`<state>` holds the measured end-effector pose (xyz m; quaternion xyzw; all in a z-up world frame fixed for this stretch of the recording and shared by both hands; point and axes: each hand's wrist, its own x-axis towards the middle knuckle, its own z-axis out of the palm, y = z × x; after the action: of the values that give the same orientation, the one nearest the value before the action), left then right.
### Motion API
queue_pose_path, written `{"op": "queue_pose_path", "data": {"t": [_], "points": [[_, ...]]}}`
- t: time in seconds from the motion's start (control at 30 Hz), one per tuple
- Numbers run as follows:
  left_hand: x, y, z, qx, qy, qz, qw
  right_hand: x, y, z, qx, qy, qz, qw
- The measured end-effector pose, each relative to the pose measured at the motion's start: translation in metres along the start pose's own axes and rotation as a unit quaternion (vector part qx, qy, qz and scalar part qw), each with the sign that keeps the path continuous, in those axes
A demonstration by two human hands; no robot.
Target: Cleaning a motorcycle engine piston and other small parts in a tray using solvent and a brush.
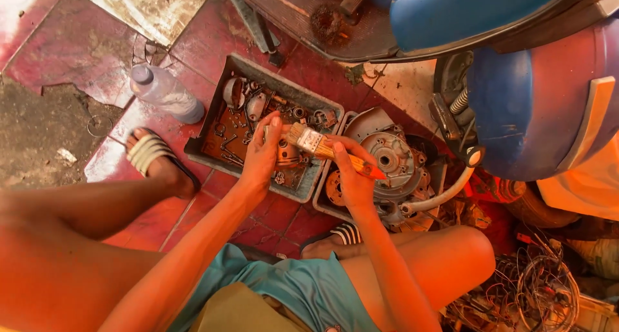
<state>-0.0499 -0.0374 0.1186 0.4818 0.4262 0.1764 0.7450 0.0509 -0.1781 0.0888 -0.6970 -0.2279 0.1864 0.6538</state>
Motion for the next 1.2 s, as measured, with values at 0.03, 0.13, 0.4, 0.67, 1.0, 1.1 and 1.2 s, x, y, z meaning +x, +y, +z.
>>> {"op": "queue_pose_path", "data": {"t": [0.03, 0.13, 0.4, 0.67, 1.0, 1.1, 1.2], "points": [[0.008, -0.002, 0.001, 0.001, -0.003, 0.003, 1.000, 0.003, -0.003, 0.002, 0.001, 0.003, -0.003, 1.000], [0.011, -0.019, -0.002, 0.007, 0.024, -0.052, 0.998, -0.005, -0.006, 0.003, 0.161, -0.001, 0.032, 0.986], [-0.006, 0.070, 0.003, 0.021, -0.048, -0.145, 0.988, 0.001, -0.041, 0.027, 0.146, 0.004, -0.008, 0.989], [0.056, -0.017, -0.013, -0.097, -0.052, -0.131, 0.985, 0.017, -0.030, 0.028, 0.093, 0.020, -0.003, 0.995], [0.073, -0.065, -0.015, -0.141, 0.032, -0.203, 0.968, 0.017, -0.026, 0.015, 0.003, -0.001, 0.065, 0.998], [0.073, -0.070, -0.013, -0.158, 0.049, -0.205, 0.965, 0.008, -0.019, 0.020, 0.037, -0.001, 0.057, 0.998], [0.059, -0.040, -0.009, -0.115, 0.045, -0.176, 0.976, 0.003, -0.006, 0.016, 0.035, 0.016, 0.057, 0.998]]}}
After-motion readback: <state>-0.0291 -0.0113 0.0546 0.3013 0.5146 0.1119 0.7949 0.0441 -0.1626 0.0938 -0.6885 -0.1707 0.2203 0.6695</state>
